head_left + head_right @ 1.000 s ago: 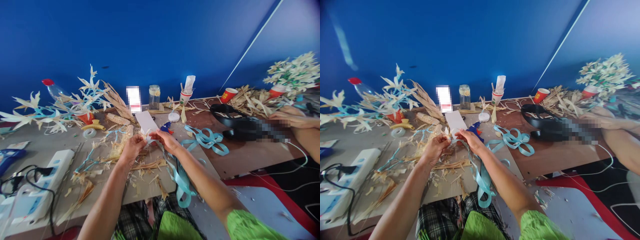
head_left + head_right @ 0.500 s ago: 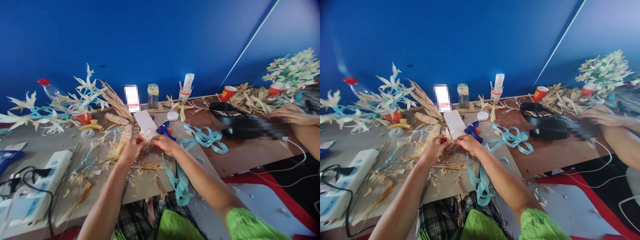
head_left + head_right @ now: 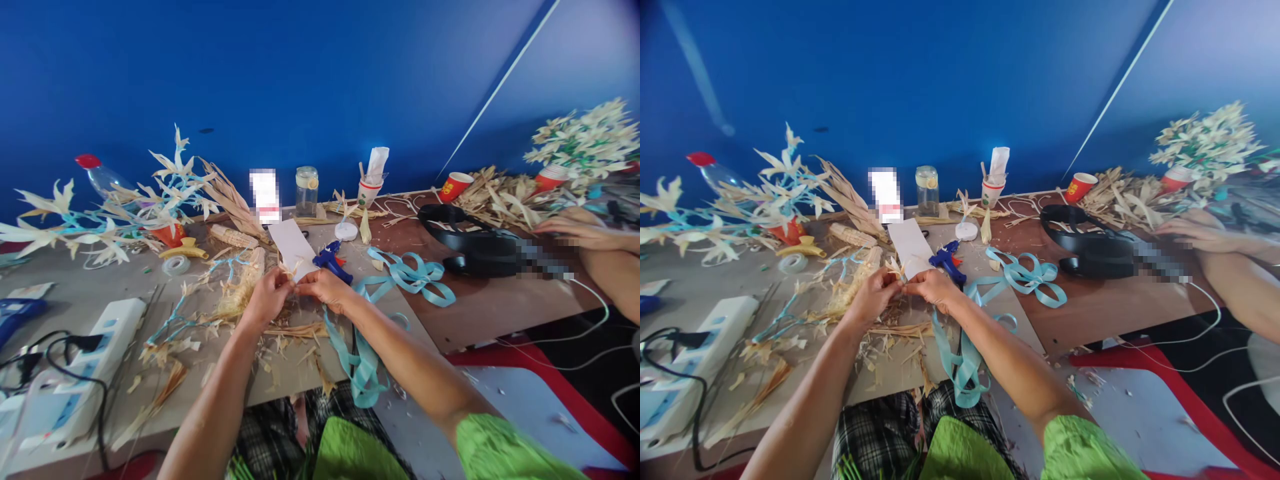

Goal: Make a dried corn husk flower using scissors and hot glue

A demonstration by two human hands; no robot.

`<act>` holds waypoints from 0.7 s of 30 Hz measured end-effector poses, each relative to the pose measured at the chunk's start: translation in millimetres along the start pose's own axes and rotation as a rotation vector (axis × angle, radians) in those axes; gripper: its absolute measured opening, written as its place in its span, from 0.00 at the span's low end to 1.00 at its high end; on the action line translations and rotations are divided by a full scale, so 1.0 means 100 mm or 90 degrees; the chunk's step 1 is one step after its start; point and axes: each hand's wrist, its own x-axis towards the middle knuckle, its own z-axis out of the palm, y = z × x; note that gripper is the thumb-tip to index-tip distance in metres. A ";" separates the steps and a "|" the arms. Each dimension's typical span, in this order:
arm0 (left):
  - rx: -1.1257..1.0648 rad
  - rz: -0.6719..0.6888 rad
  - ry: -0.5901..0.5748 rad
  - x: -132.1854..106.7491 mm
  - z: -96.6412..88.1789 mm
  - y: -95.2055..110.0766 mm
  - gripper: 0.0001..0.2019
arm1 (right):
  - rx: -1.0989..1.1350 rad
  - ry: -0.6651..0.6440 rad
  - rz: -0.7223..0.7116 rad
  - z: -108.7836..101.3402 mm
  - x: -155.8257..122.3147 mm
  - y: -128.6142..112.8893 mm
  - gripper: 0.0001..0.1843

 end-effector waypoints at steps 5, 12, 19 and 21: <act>-0.170 -0.099 -0.018 -0.03 0.01 0.08 0.10 | -0.016 0.049 -0.032 0.06 0.01 0.04 0.10; -0.249 -0.159 -0.030 -0.04 0.03 0.10 0.15 | 0.008 0.041 -0.015 0.08 0.00 0.04 0.09; -0.425 -0.175 -0.137 -0.05 -0.07 0.13 0.14 | 0.224 -0.089 0.054 0.03 -0.05 -0.07 0.08; -0.453 -0.173 -0.139 -0.05 -0.07 0.14 0.15 | 0.280 -0.158 0.060 0.00 -0.07 -0.10 0.09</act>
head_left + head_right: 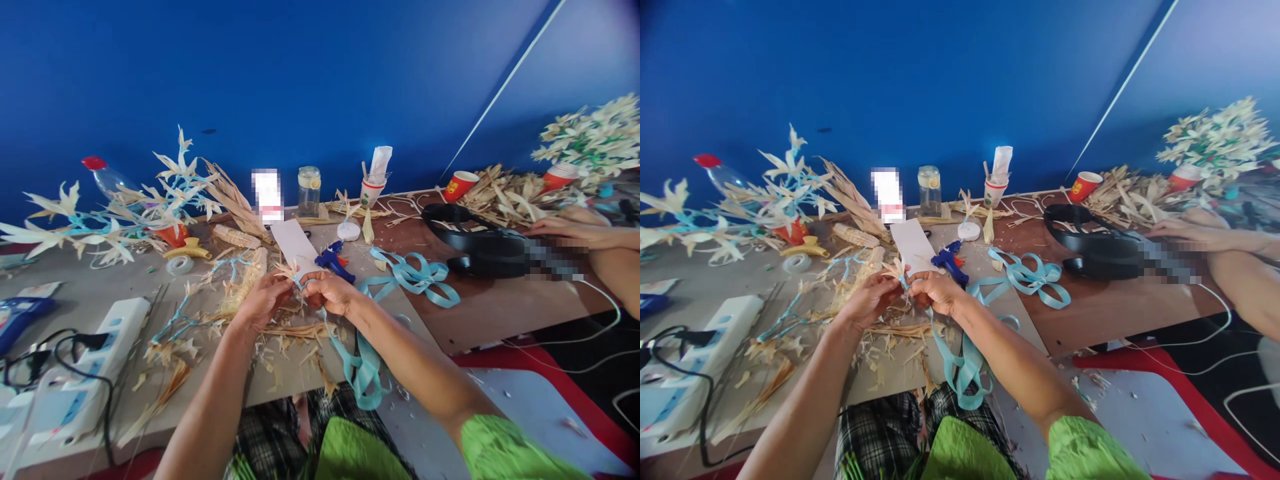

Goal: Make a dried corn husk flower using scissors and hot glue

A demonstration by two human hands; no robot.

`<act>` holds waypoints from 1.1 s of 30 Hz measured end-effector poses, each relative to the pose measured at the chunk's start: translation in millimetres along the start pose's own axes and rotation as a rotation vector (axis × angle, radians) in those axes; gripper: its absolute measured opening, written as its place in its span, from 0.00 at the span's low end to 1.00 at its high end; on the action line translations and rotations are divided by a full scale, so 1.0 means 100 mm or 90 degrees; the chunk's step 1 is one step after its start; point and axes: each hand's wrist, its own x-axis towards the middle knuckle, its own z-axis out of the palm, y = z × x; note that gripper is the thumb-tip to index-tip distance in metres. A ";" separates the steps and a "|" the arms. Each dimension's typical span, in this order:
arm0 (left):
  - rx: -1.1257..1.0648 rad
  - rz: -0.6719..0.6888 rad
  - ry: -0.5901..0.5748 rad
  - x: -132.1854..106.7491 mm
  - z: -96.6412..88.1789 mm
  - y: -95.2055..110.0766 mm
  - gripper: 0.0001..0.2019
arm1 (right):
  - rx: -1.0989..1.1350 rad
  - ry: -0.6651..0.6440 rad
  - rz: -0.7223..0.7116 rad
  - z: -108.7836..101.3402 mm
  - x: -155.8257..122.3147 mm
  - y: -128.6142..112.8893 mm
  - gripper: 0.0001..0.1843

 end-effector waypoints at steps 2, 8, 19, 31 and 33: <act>-0.028 -0.005 -0.015 0.00 0.02 -0.02 0.14 | 0.034 -0.074 -0.005 -0.03 -0.02 -0.02 0.10; -0.096 -0.038 -0.023 0.01 0.07 -0.13 0.15 | 0.081 -0.187 -0.025 -0.11 -0.01 -0.01 0.11; -0.044 0.017 -0.028 0.01 0.07 -0.14 0.12 | 0.018 -0.082 -0.003 -0.03 -0.01 0.00 0.08; 0.313 0.125 0.177 0.07 0.11 -0.19 0.11 | -0.308 0.198 -0.202 0.06 -0.01 0.04 0.09; 0.333 0.126 0.185 0.08 0.10 -0.20 0.11 | -0.239 0.185 -0.195 0.04 0.01 0.05 0.10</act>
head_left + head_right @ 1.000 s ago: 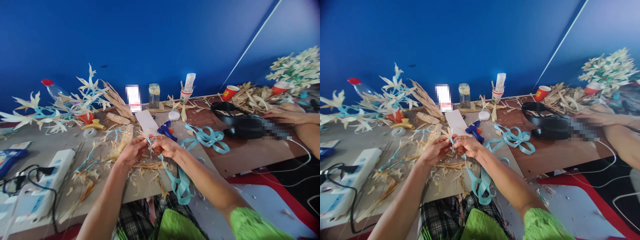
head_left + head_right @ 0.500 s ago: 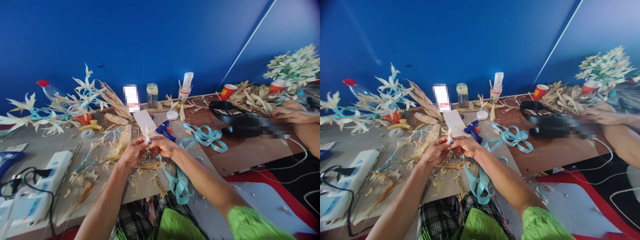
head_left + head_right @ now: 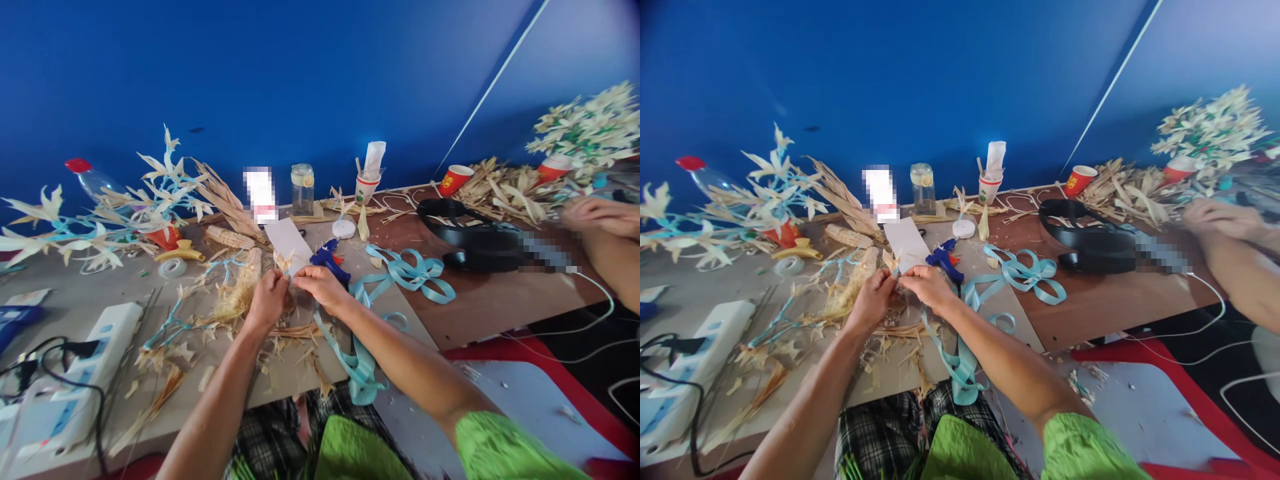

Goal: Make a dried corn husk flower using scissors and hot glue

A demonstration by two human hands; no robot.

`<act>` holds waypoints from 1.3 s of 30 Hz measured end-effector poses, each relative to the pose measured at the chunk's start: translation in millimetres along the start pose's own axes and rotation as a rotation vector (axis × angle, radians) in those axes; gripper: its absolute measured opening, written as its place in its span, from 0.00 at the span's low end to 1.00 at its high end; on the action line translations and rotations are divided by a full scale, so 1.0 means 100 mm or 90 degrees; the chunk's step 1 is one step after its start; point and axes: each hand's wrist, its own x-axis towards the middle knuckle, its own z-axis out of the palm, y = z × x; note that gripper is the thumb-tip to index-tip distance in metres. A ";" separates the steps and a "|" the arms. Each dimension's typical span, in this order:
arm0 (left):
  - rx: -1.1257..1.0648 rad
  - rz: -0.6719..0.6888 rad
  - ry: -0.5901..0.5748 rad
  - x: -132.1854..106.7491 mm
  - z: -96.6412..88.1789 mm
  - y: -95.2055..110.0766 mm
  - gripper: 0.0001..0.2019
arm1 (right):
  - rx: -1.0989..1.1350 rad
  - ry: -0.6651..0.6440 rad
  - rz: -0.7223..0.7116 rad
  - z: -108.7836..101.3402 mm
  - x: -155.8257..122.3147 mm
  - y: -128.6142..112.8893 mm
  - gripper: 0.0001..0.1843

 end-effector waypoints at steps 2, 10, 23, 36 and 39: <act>-0.010 -0.013 -0.002 0.00 0.00 -0.02 0.11 | 0.025 -0.009 -0.007 -0.01 0.02 0.03 0.12; -0.124 -0.058 -0.028 -0.01 -0.01 0.03 0.15 | 0.026 0.037 -0.029 -0.07 0.09 0.10 0.22; -0.210 -0.066 0.025 0.00 0.04 0.06 0.16 | -0.402 0.114 -0.491 0.02 0.00 0.11 0.04; -0.176 -0.085 -0.040 0.00 0.01 0.07 0.16 | -0.169 0.061 -0.210 -0.02 0.12 0.15 0.06; -0.181 -0.092 -0.049 0.00 0.00 0.05 0.15 | -0.189 0.088 -0.258 -0.02 0.13 0.16 0.06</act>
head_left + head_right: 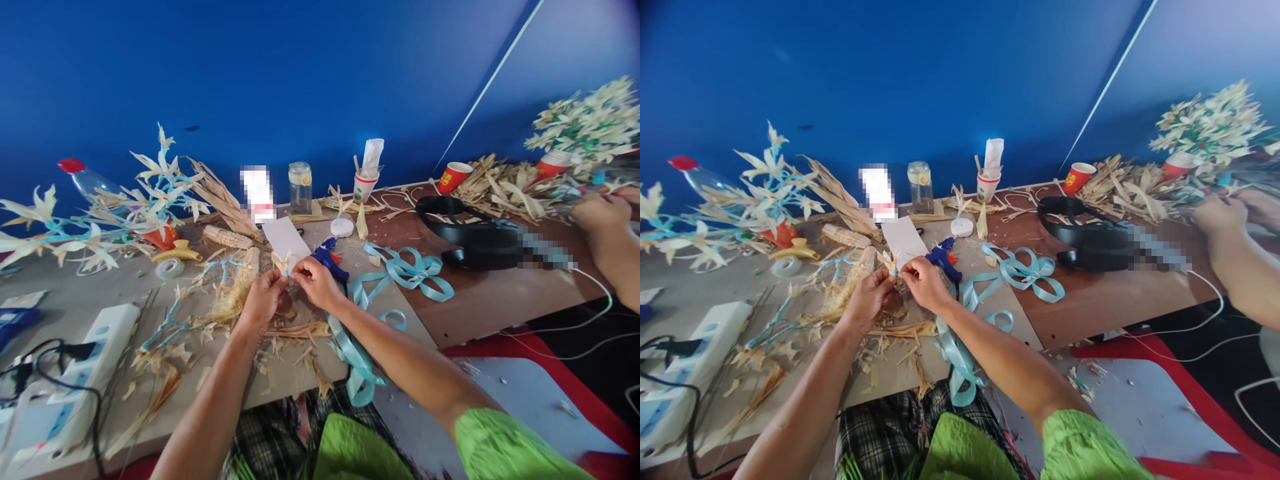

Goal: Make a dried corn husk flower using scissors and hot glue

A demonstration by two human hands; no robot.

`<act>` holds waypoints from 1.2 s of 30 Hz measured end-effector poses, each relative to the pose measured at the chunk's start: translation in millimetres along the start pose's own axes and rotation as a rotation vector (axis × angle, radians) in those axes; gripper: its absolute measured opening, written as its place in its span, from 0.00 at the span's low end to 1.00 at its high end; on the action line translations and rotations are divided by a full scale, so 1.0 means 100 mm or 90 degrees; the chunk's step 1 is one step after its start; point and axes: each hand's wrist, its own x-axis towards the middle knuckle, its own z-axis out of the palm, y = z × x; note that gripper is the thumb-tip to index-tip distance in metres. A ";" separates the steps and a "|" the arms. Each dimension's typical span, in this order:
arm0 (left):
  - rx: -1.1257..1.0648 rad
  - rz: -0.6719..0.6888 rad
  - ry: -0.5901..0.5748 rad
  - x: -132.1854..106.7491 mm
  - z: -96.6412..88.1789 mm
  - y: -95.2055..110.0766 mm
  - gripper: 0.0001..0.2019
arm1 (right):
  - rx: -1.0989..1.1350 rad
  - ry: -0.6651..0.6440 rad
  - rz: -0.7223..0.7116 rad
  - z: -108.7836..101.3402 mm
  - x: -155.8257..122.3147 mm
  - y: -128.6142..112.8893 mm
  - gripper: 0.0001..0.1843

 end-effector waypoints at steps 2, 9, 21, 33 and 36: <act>0.006 -0.012 -0.006 0.00 -0.01 -0.01 0.15 | -0.019 0.026 -0.038 0.00 0.00 0.00 0.06; 0.028 0.003 0.014 0.02 0.01 0.00 0.14 | 0.049 0.054 0.080 -0.01 0.03 0.03 0.07; -0.008 0.024 0.036 0.04 -0.01 -0.03 0.14 | -0.051 0.088 -0.086 -0.02 0.00 0.01 0.05; -0.023 0.059 0.021 0.01 0.00 0.02 0.16 | 0.342 -0.013 0.169 -0.14 0.08 -0.06 0.15; 0.013 0.063 0.005 0.01 0.00 0.01 0.15 | 0.378 -0.134 0.232 -0.12 0.06 -0.08 0.21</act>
